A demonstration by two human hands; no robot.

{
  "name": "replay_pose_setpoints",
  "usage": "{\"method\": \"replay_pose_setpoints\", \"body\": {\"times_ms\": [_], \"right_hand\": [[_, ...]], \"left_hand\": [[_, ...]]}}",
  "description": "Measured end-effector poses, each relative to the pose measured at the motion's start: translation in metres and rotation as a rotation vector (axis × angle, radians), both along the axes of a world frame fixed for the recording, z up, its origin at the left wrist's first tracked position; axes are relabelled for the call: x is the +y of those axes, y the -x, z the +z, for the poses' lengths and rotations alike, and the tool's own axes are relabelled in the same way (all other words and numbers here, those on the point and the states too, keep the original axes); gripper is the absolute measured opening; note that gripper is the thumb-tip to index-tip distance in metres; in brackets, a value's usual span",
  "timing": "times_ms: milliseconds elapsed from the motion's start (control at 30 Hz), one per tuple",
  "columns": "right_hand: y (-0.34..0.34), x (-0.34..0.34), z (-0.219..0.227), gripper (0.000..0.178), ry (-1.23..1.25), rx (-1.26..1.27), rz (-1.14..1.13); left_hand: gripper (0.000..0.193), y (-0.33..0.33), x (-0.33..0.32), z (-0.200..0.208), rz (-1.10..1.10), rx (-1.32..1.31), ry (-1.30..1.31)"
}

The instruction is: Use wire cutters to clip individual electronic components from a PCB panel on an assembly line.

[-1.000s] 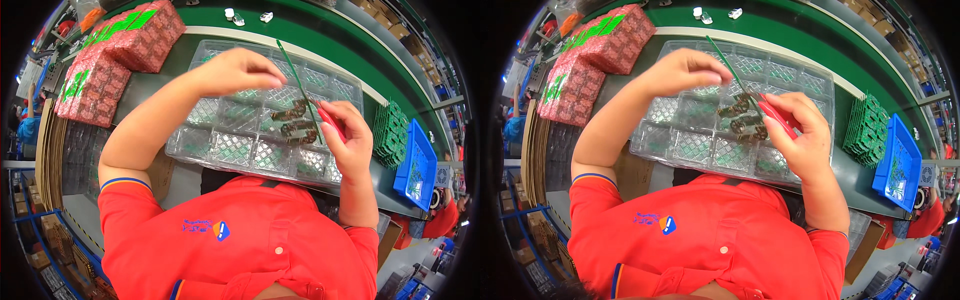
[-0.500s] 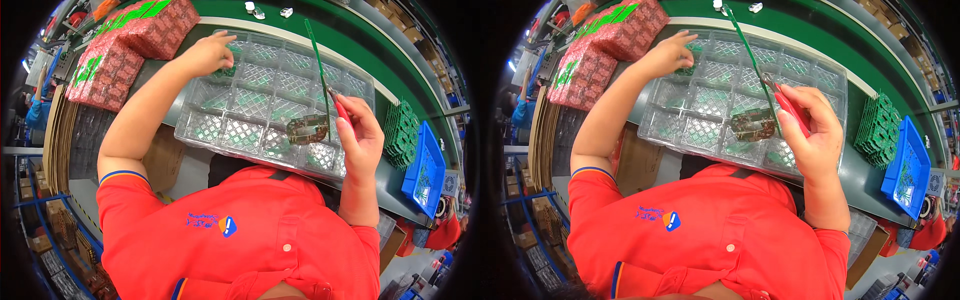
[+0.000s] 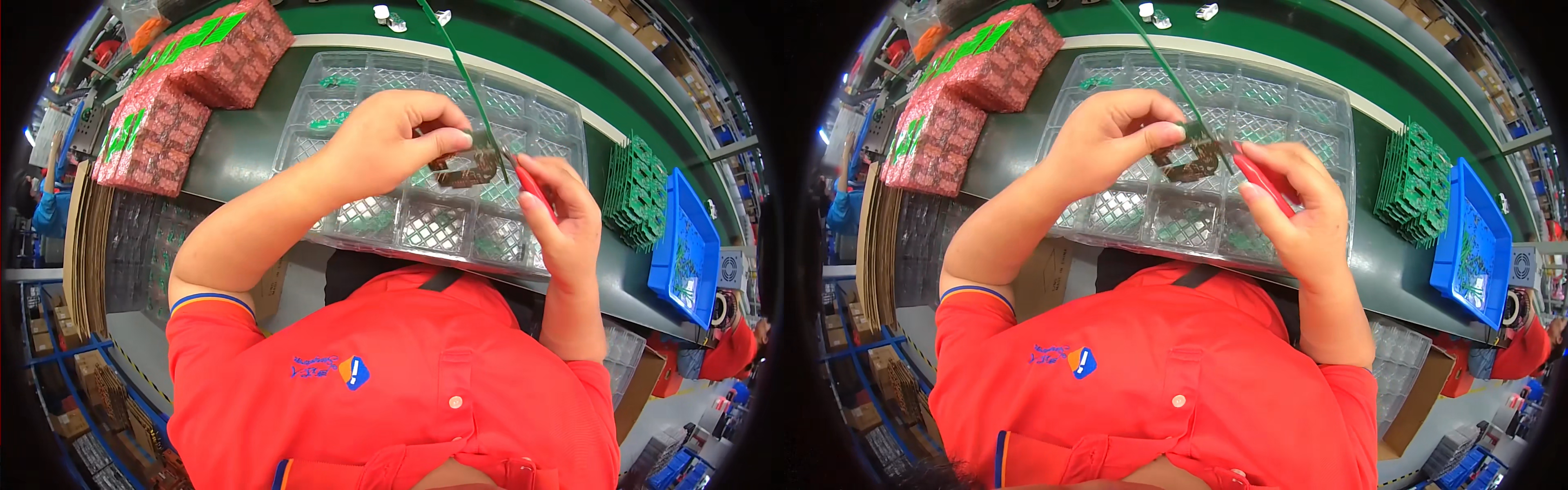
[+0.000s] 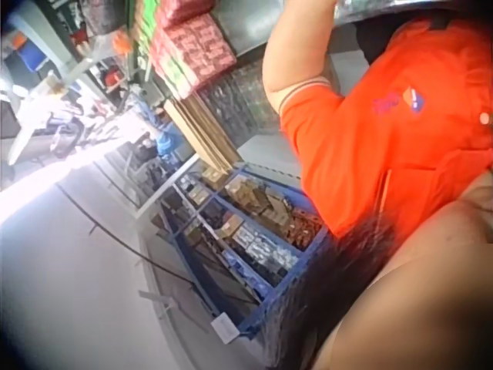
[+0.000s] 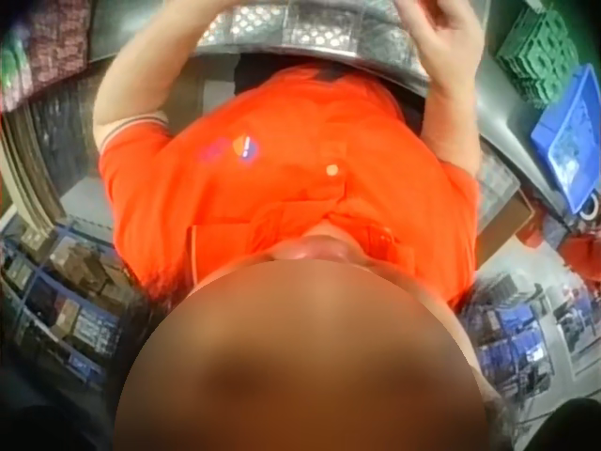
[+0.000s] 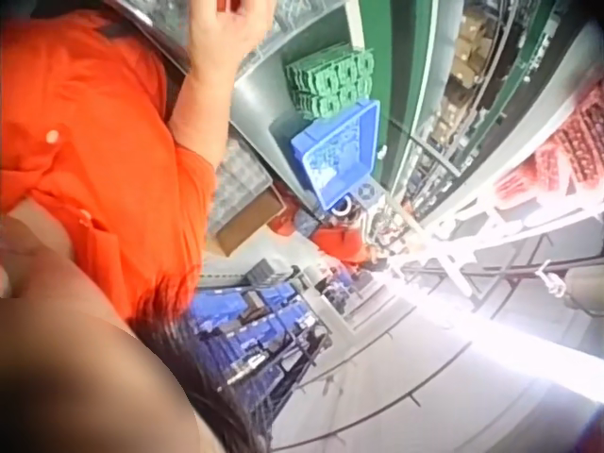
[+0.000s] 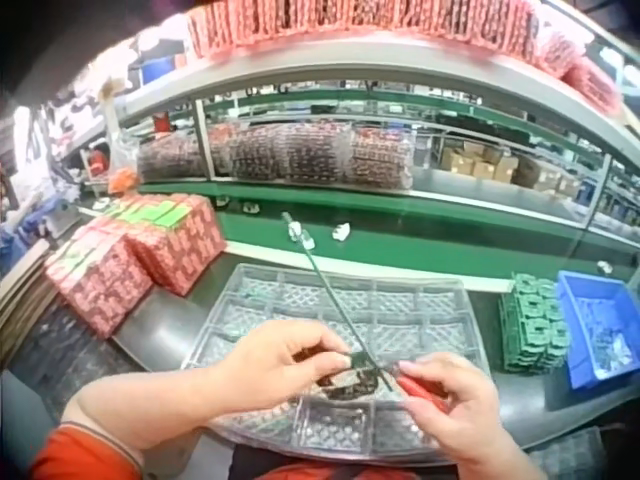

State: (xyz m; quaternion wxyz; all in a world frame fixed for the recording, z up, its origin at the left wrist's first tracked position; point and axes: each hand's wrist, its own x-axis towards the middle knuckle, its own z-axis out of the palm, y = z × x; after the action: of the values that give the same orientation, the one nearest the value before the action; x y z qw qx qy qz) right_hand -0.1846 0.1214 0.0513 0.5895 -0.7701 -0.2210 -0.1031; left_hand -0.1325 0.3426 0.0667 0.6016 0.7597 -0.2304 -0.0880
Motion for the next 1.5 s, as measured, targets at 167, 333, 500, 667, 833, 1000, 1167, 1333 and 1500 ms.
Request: {"method": "replay_pose_setpoints", "body": {"times_ms": [167, 333, 500, 667, 833, 1000, 1167, 1333, 1500], "right_hand": [[0.014, -0.004, -0.013, 0.033, -0.507, 0.466, 0.318], [0.012, -0.014, -0.023, 0.033, -0.389, 0.313, 0.234], [0.012, -0.005, -0.024, 0.03, -0.253, 0.251, 0.213], [0.009, 0.011, -0.018, 0.032, -0.058, 0.069, 0.129], [0.01, 0.021, -0.008, 0.036, 0.114, -0.208, -0.039], [0.011, 0.001, 0.002, 0.042, 0.446, -0.64, -0.291], [0.026, -0.137, 0.012, 0.027, 0.581, -0.538, -0.821], [0.058, -0.316, 0.017, 0.03, 1.0, -0.369, -1.245], [0.073, -0.429, 0.01, 0.042, 1.212, -0.08, -1.328]], "left_hand": [[0.006, -0.019, 0.028, 0.006, -0.314, -0.171, 0.126], [0.011, -0.048, 0.13, -0.015, 0.037, -0.295, -0.646], [0.013, -0.029, 0.129, -0.043, -0.071, -0.37, -0.939], [0.013, 0.001, 0.075, -0.004, -0.027, -0.185, -0.5], [0.019, 0.024, 0.016, 0.007, -0.106, 0.003, -0.171], [0.015, 0.014, 0.034, 0.011, 0.001, 0.081, -0.167], [0.015, 0.018, 0.101, 0.003, -0.016, -0.14, -0.885], [0.016, 0.041, 0.115, -0.04, 0.051, -0.32, -1.069], [0.017, 0.067, 0.109, -0.012, 0.291, -0.208, -0.696]]}}
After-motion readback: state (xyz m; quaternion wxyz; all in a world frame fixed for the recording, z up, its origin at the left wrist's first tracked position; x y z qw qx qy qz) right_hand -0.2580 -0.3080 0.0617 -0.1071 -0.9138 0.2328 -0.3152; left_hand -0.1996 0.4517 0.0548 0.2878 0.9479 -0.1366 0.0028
